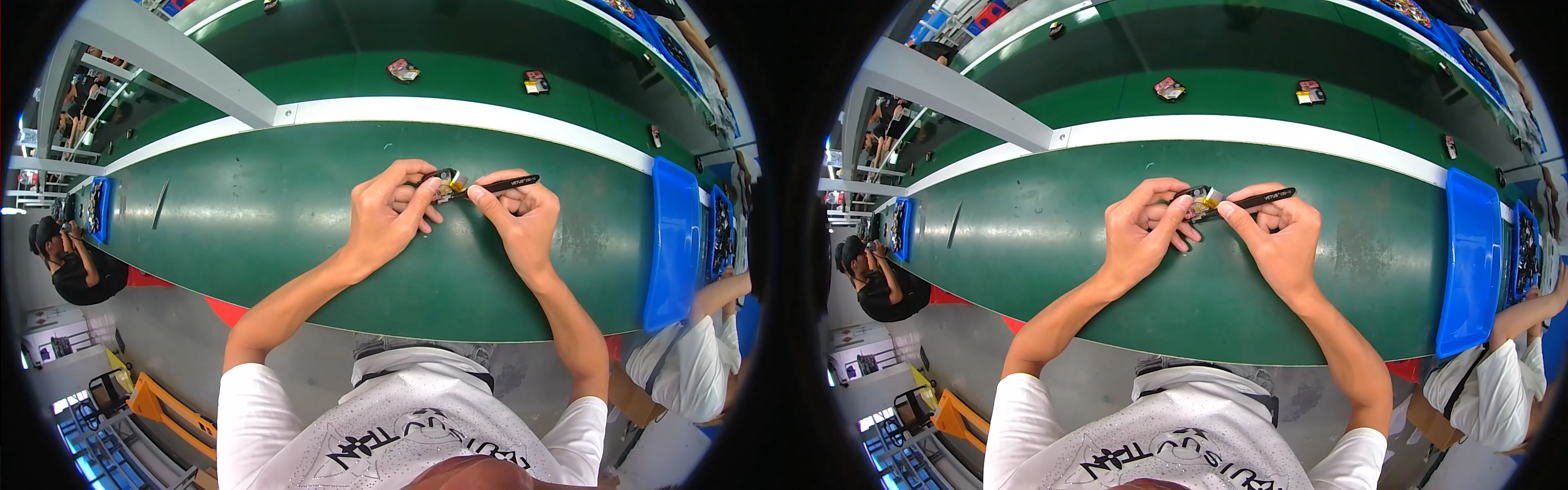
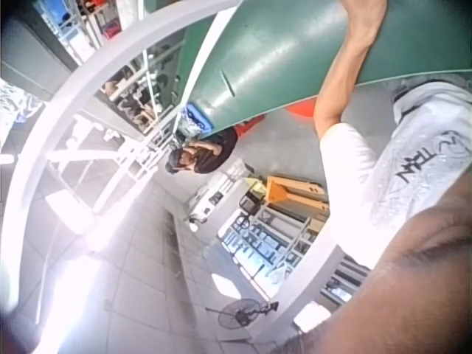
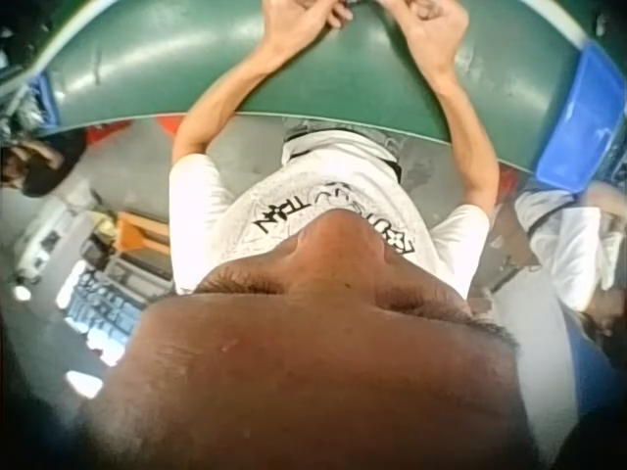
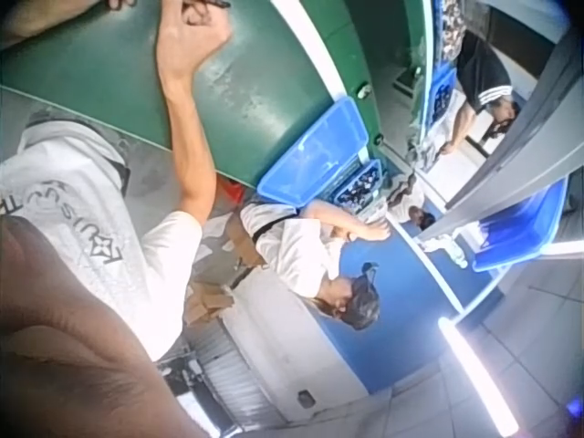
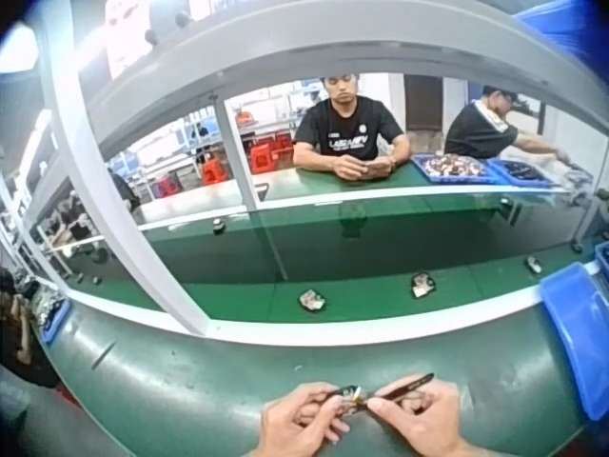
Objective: Assembling small electronic components using tweezers on a conveyor belt.
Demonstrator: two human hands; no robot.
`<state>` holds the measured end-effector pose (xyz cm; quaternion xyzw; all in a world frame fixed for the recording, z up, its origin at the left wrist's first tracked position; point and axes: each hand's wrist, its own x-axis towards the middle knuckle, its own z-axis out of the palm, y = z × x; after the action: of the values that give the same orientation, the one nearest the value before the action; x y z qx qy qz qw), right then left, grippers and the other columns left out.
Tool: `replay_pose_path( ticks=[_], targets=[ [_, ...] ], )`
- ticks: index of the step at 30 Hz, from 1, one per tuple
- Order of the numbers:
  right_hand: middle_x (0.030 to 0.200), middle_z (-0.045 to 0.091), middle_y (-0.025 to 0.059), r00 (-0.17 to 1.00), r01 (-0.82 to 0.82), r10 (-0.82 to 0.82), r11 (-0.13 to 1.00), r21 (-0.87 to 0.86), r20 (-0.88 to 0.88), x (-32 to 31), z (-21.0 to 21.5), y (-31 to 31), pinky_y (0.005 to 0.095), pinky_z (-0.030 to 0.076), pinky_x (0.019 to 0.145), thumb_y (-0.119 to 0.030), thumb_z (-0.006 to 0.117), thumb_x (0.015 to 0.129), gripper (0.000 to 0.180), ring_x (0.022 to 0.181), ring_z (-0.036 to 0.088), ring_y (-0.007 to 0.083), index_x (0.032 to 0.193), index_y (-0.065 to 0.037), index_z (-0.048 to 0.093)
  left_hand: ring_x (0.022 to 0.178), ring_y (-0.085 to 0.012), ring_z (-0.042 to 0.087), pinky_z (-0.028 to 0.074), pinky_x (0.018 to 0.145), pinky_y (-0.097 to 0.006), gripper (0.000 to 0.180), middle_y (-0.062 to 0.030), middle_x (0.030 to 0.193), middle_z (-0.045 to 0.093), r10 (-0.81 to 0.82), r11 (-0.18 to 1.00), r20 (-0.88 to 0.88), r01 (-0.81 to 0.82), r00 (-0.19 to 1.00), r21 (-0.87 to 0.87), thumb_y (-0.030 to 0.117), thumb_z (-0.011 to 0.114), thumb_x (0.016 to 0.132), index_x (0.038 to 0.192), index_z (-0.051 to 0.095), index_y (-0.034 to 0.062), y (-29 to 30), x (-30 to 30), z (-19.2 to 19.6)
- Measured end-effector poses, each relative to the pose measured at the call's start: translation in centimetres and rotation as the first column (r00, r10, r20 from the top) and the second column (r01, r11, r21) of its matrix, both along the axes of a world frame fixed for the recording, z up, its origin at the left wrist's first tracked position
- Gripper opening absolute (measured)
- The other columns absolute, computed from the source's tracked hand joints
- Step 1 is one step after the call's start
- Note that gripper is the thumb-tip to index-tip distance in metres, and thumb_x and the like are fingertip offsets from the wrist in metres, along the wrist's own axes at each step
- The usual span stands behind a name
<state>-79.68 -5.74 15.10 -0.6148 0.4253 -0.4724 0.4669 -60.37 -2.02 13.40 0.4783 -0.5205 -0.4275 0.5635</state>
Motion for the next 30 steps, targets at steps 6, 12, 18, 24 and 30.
replay_pose_path(
  ticks=[6,12,18,24,30],
  targets=[
    [0.091,0.073,0.0126,0.992,-0.034,0.014,0.987,0.156,0.126,-0.5,0.8,0.0,0.0221,0.055,0.069,0.003,0.074,0.089,0.013,0.081,0.070,0.0136,0.100,0.008,0.069,0.075,-0.0230,0.076,0.061,0.054,-0.027,0.024,-0.0195,0.099,0.073,-0.025,1.000,-0.003,0.025,1.000,-0.019,0.005,0.061,0.101,0.119,0.058,-0.0104,-0.1,-0.6,-0.2],
    [0.095,0.073,0.0159,0.987,-0.064,0.025,0.967,0.249,0.157,-1.4,1.4,-0.1,0.0280,0.060,0.080,0.005,0.071,0.091,0.011,0.088,0.074,0.0199,0.100,0.010,0.068,0.076,-0.0229,0.076,0.061,0.055,-0.027,0.024,-0.0199,0.101,0.073,-0.039,0.998,-0.010,0.039,0.999,-0.039,0.004,0.060,0.101,0.120,0.058,-0.0107,-0.1,-1.2,-0.2],
    [0.094,0.073,0.0163,0.985,-0.094,0.051,0.958,0.269,0.164,-2.1,1.8,-0.1,0.0283,0.060,0.080,0.005,0.070,0.091,0.010,0.088,0.074,0.0203,0.100,0.010,0.068,0.076,-0.0228,0.076,0.061,0.055,-0.027,0.023,-0.0198,0.101,0.073,-0.035,0.997,0.011,0.036,0.999,-0.066,0.003,0.060,0.101,0.120,0.058,-0.0106,-0.1,-1.9,-0.2],
    [0.094,0.073,0.0163,0.984,-0.112,0.064,0.948,0.297,0.167,-2.8,2.1,-0.2,0.0282,0.060,0.080,0.006,0.071,0.090,0.011,0.089,0.074,0.0205,0.100,0.010,0.067,0.076,-0.0235,0.075,0.061,0.055,-0.027,0.026,-0.0203,0.102,0.072,-0.083,0.995,-0.023,0.081,0.996,-0.055,0.005,0.059,0.101,0.123,0.058,-0.0110,-0.3,-2.3,-0.3],
    [0.087,0.072,0.0100,0.979,-0.087,0.068,0.992,0.093,0.192,-3.6,0.7,0.0,0.0194,0.050,0.061,0.005,0.074,0.089,0.013,0.071,0.065,0.0080,0.100,0.008,0.068,0.071,-0.0243,0.073,0.060,0.052,-0.028,0.029,-0.0216,0.102,0.070,-0.192,0.973,-0.236,0.216,0.953,0.080,0.010,0.058,0.103,0.124,0.058,-0.0114,-0.6,-2.5,0.5]
  ],
)
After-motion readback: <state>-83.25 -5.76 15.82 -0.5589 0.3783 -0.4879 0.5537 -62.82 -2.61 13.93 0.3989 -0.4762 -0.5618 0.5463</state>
